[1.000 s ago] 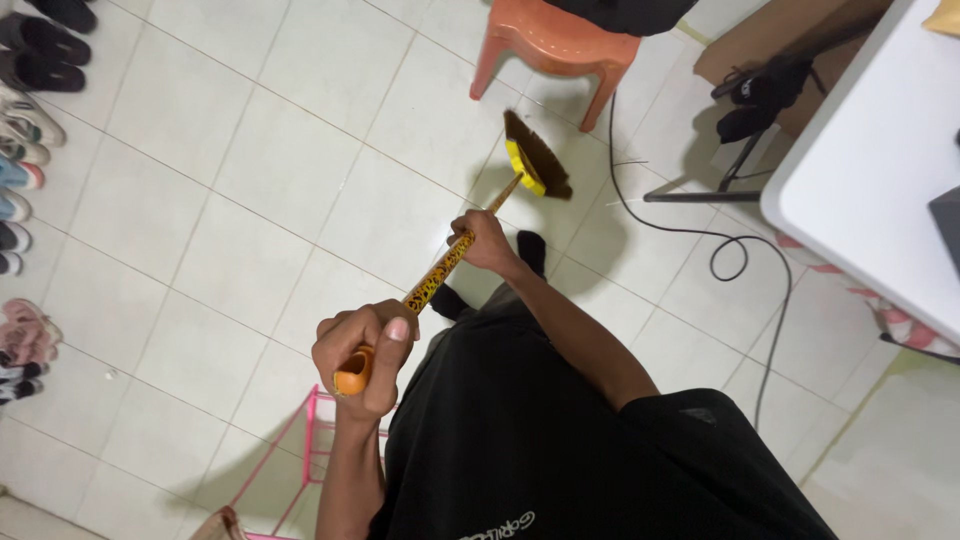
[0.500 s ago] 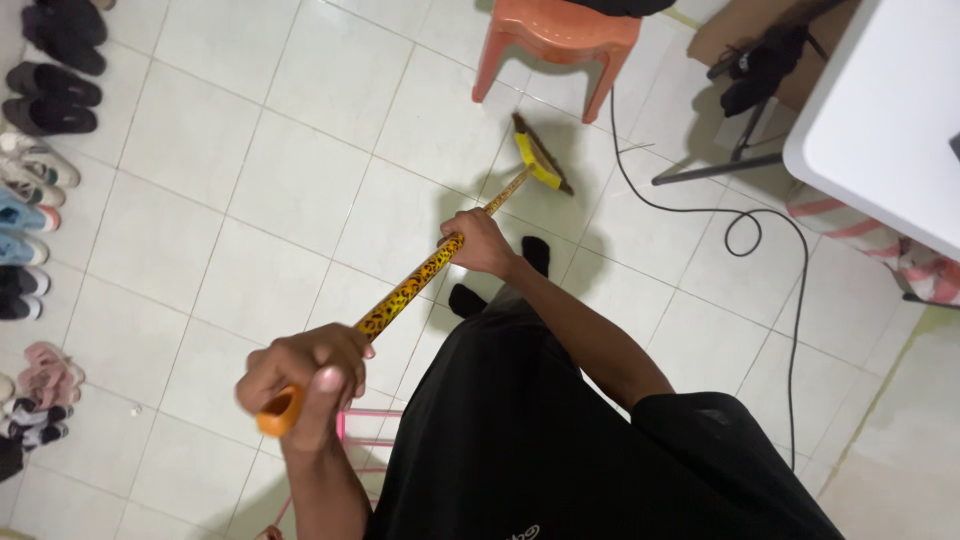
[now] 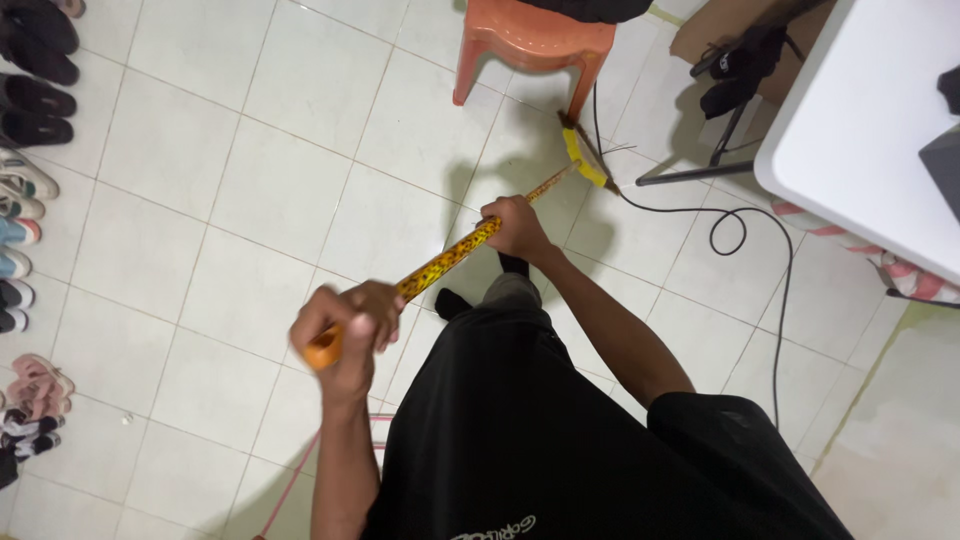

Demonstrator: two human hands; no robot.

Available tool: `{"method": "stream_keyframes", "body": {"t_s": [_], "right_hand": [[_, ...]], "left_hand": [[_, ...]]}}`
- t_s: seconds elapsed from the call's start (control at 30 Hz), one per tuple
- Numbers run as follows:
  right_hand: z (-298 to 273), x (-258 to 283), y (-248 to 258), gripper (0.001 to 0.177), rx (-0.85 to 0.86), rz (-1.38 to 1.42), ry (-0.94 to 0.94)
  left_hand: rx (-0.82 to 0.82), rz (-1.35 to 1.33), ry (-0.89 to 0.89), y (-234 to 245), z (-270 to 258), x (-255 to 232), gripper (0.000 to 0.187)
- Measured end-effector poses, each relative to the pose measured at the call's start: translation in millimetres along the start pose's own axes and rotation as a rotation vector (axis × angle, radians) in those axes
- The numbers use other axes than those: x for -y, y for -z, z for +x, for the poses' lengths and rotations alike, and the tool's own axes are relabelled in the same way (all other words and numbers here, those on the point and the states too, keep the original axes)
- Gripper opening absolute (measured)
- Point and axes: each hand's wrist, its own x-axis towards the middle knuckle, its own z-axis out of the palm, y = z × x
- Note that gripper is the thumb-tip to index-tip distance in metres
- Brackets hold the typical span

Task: The person sweeps the floor using a broom, pushing debris along the tiled surface and into a pile under and around furniture.

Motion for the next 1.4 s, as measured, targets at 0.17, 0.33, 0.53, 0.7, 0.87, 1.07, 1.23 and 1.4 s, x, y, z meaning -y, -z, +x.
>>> {"method": "stream_keyframes", "body": {"t_s": [0.17, 0.33, 0.53, 0.7, 0.87, 1.07, 1.23, 1.4], "right_hand": [[-8.8, -53.0, -10.3, 0.019, 0.042, 0.033, -0.085], [-5.5, -60.1, -8.8, 0.022, 0.002, 0.069, -0.085], [4.1, -45.1, -12.7, 0.035, -0.027, 0.05, -0.144], [20.3, -27.7, -37.2, 0.031, -0.126, 0.086, -0.104], [30.6, 4.1, -71.1, 0.029, -0.173, 0.124, -0.097], [56.1, 47.4, -130.4, 0.031, -0.184, 0.145, -0.1], [67.9, 78.2, -169.9, 0.032, -0.176, 0.212, -0.066], [75.2, 94.1, -198.5, 0.03, -0.18, 0.189, -0.024]], "left_hand": [[-0.105, 0.08, 0.206, -43.0, 16.9, 32.1, 0.043], [-0.211, 0.132, 0.25, -59.4, 28.1, 33.0, 0.046], [-0.168, 0.179, 0.237, -61.1, 37.7, 23.2, 0.046], [-0.087, 0.214, 0.216, -40.4, 43.8, 10.0, 0.048], [-0.043, 0.24, 0.226, -3.5, 40.1, -12.4, 0.047], [-0.017, 0.266, 0.191, 62.9, 33.1, -35.6, 0.046], [-0.015, 0.28, 0.156, 104.9, 22.6, -53.3, 0.046], [0.009, 0.343, 0.131, 131.8, 14.5, -66.7, 0.046]]}}
